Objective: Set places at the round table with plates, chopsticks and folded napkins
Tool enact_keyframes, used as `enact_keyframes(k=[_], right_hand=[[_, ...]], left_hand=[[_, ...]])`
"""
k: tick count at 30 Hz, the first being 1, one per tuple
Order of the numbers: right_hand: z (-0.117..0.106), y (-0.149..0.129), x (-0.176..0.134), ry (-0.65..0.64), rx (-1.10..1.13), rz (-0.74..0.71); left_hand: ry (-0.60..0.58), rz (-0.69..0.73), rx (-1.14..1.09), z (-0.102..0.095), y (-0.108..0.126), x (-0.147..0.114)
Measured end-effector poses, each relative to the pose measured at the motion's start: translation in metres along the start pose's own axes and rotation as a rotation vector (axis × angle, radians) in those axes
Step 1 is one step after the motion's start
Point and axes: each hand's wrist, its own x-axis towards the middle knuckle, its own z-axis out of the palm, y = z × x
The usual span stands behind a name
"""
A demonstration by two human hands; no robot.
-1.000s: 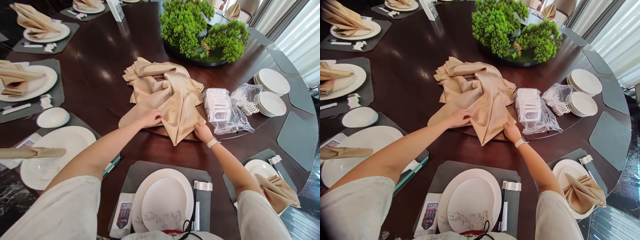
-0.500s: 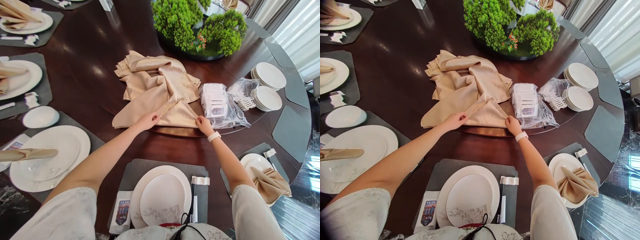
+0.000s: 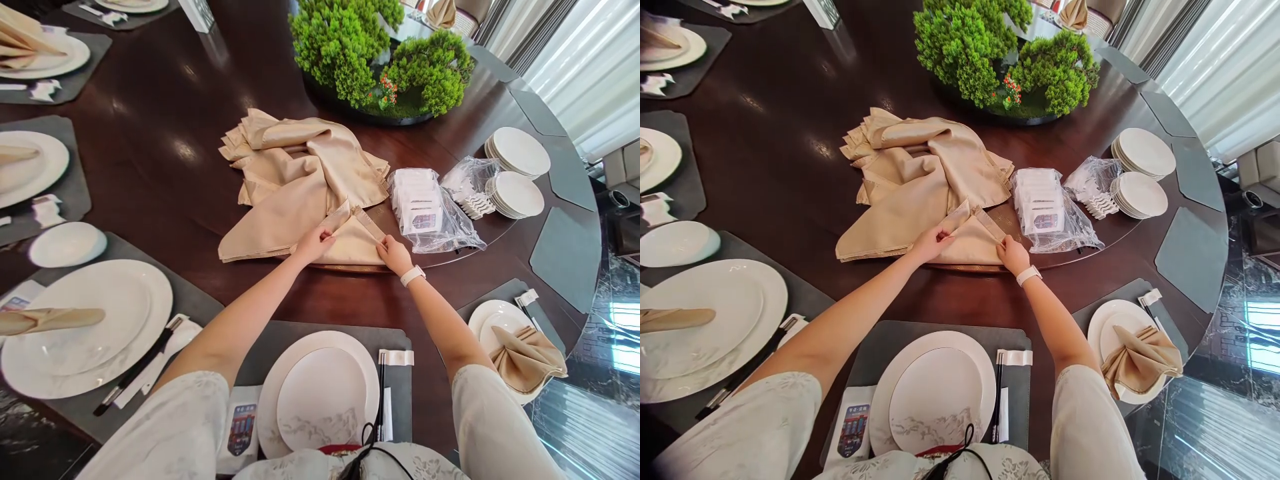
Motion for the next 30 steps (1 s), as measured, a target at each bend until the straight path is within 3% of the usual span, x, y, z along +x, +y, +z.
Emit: enact_keyframes(k=[4, 8, 10, 13, 16, 20, 23, 25, 28, 30], right_hand=[[-0.002, -0.010, 0.000, 0.093, -0.116, -0.012], [0.013, -0.025, 0.020, 0.232, -0.111, -0.412], [0.026, -0.025, 0.031, 0.206, -0.096, -0.580], [0.045, -0.019, 0.041, 0.169, -0.085, -0.631], [0.051, -0.013, 0.047, 0.174, -0.040, -0.600], [0.033, -0.018, 0.057, 0.092, 0.132, -0.567], [0.017, -0.028, 0.059, 0.188, 0.409, -0.429], [0.012, -0.034, 0.056, 0.215, 0.670, -0.220], [0.015, -0.040, 0.046, -0.034, 1.064, 0.054], [0.019, -0.041, 0.041, -0.183, 1.214, 0.143]], left_hand=[[0.123, 0.183, 0.101, 0.003, 0.005, -0.005], [0.081, 0.508, 0.255, 0.022, 0.018, -0.003], [0.022, 0.536, 0.305, 0.034, 0.018, 0.000], [-0.008, 0.498, 0.357, 0.046, 0.011, 0.002], [-0.001, 0.471, 0.375, 0.046, 0.010, 0.003], [-0.030, 0.408, 0.355, 0.033, 0.029, 0.004], [0.050, 0.337, 0.186, 0.021, 0.047, 0.003], [0.087, 0.171, -0.061, 0.017, 0.053, -0.001], [-0.054, -0.189, -0.497, 0.023, 0.054, -0.008], [-0.115, -0.345, -0.718, 0.030, 0.050, -0.010]])
